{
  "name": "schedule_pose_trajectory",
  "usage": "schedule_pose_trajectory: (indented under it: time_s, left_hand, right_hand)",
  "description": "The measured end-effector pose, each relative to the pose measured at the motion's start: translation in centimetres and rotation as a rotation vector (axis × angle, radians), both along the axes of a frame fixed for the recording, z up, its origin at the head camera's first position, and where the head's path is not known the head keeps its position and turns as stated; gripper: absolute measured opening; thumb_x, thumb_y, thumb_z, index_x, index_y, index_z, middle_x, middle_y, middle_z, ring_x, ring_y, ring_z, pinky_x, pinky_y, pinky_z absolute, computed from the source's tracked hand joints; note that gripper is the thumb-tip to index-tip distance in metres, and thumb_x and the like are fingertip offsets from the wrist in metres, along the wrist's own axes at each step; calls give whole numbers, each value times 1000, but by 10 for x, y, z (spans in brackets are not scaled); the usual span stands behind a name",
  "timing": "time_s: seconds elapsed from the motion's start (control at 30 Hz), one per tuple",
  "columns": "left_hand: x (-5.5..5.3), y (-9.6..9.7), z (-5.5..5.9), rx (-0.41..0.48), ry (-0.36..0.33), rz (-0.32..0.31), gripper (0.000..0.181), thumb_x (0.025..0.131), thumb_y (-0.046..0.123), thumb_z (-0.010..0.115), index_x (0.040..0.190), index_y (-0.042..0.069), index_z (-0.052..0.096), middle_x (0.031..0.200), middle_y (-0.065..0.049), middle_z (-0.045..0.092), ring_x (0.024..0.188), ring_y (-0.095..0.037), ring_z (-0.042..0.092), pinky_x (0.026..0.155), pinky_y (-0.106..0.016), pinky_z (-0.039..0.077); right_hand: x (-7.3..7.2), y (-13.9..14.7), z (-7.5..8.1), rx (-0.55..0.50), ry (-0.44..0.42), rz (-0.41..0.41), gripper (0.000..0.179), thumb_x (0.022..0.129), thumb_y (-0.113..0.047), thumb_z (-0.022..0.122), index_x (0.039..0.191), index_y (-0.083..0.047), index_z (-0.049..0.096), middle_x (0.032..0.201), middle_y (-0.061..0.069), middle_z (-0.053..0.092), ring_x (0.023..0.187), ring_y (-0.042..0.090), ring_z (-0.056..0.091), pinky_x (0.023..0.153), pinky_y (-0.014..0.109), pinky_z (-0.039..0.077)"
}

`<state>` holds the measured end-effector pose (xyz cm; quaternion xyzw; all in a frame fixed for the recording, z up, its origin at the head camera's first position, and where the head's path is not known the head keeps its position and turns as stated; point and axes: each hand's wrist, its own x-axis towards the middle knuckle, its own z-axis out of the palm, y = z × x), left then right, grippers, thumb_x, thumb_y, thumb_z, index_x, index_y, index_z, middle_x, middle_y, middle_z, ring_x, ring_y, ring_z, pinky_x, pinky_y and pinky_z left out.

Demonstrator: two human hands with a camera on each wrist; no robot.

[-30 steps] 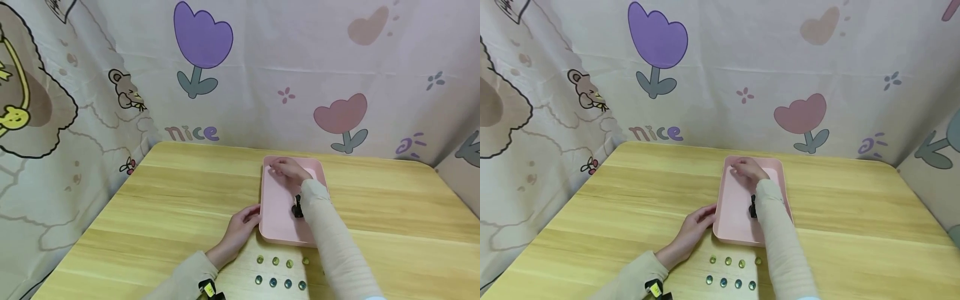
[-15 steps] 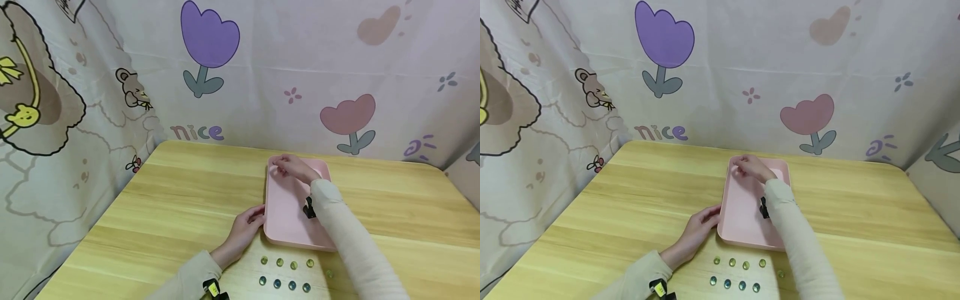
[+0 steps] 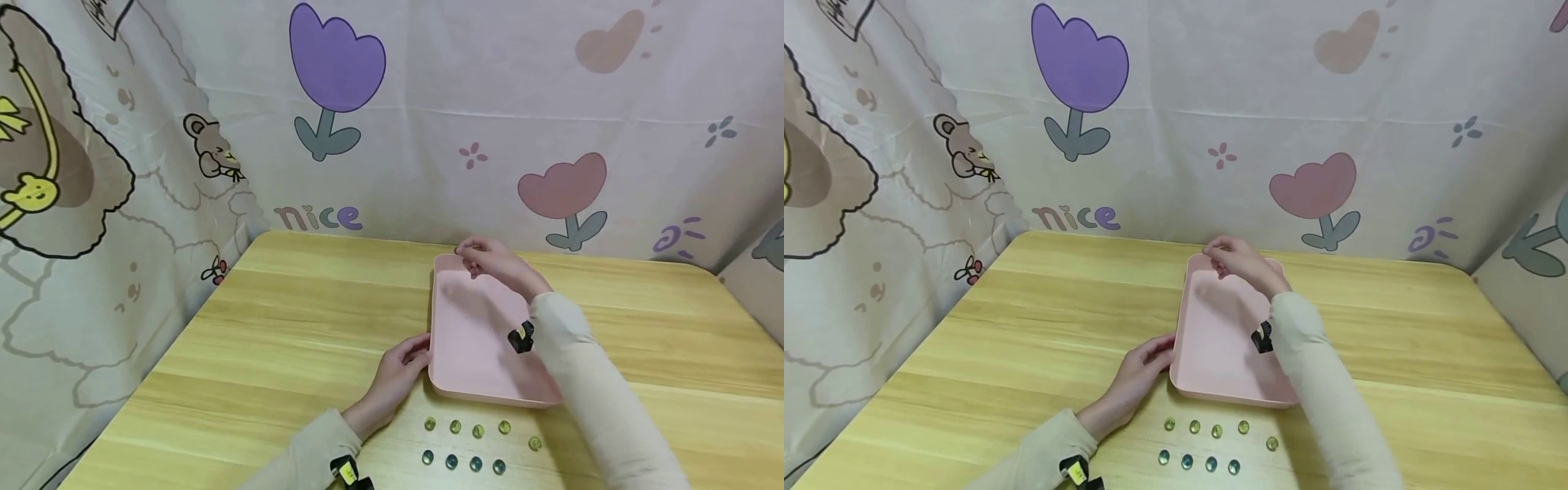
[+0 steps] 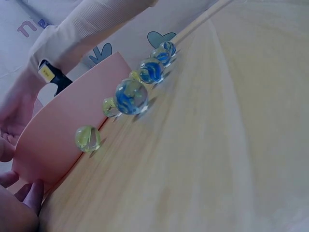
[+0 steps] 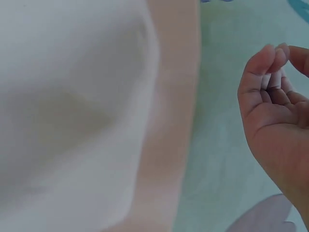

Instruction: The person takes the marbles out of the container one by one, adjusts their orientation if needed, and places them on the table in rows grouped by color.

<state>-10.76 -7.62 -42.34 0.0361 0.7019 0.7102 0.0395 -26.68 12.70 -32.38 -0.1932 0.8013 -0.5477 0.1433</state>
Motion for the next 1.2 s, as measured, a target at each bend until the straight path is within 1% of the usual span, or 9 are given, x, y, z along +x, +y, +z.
schedule_pose_trajectory:
  time_s: [0.13,0.23,0.37,0.57,0.77,0.9,1.03,1.2]
  left_hand:
    - [-1,1,-1,-7,2,-2,39,95,10,60,131,-4,56,123,-16,61,110,-25,58,94,-28,49]
    - [-2,2,-1,-15,2,-4,39,95,11,60,131,-4,56,123,-16,61,110,-25,58,94,-29,49]
    - [-2,2,-1,-19,-3,1,39,95,11,60,131,-3,56,124,-15,61,111,-24,58,95,-29,48]
    - [-1,3,-1,-9,4,4,40,94,11,61,131,-4,56,124,-16,61,109,-23,58,95,-27,48]
    - [-1,4,-1,-8,-3,6,40,95,12,61,131,-4,55,123,-16,61,109,-22,58,95,-28,48]
    - [0,5,-1,-2,-9,5,41,95,11,61,132,-5,54,123,-17,60,110,-24,58,95,-30,48]
    - [0,4,0,-1,-6,5,41,95,11,61,132,-6,54,124,-18,60,112,-26,57,96,-31,48]
    - [0,2,1,-5,7,4,42,95,10,60,132,-7,53,125,-19,59,114,-28,56,97,-32,48]
  right_hand:
    - [14,10,12,-12,1,25,28,104,-17,43,117,8,46,81,10,49,70,16,47,68,28,51]
    - [26,18,21,-20,-8,27,27,104,-17,41,116,8,44,81,10,49,69,15,47,67,27,51]
    - [41,25,26,-19,-7,18,27,104,-17,42,115,8,44,80,11,51,68,15,49,66,27,52]
    - [67,30,24,-12,42,36,24,103,-15,45,112,8,46,79,13,52,67,18,52,66,30,54]
    - [90,31,22,-16,130,85,19,102,-9,45,109,8,47,76,13,53,64,20,54,62,31,55]
    - [103,34,22,-11,173,107,16,102,-7,45,109,8,48,75,13,53,66,22,55,61,32,55]
    - [113,39,21,6,210,118,14,102,-7,46,108,5,49,75,13,54,66,24,55,62,33,55]
    - [124,45,18,7,254,158,10,101,-4,45,107,4,49,74,9,56,64,24,57,64,31,54]
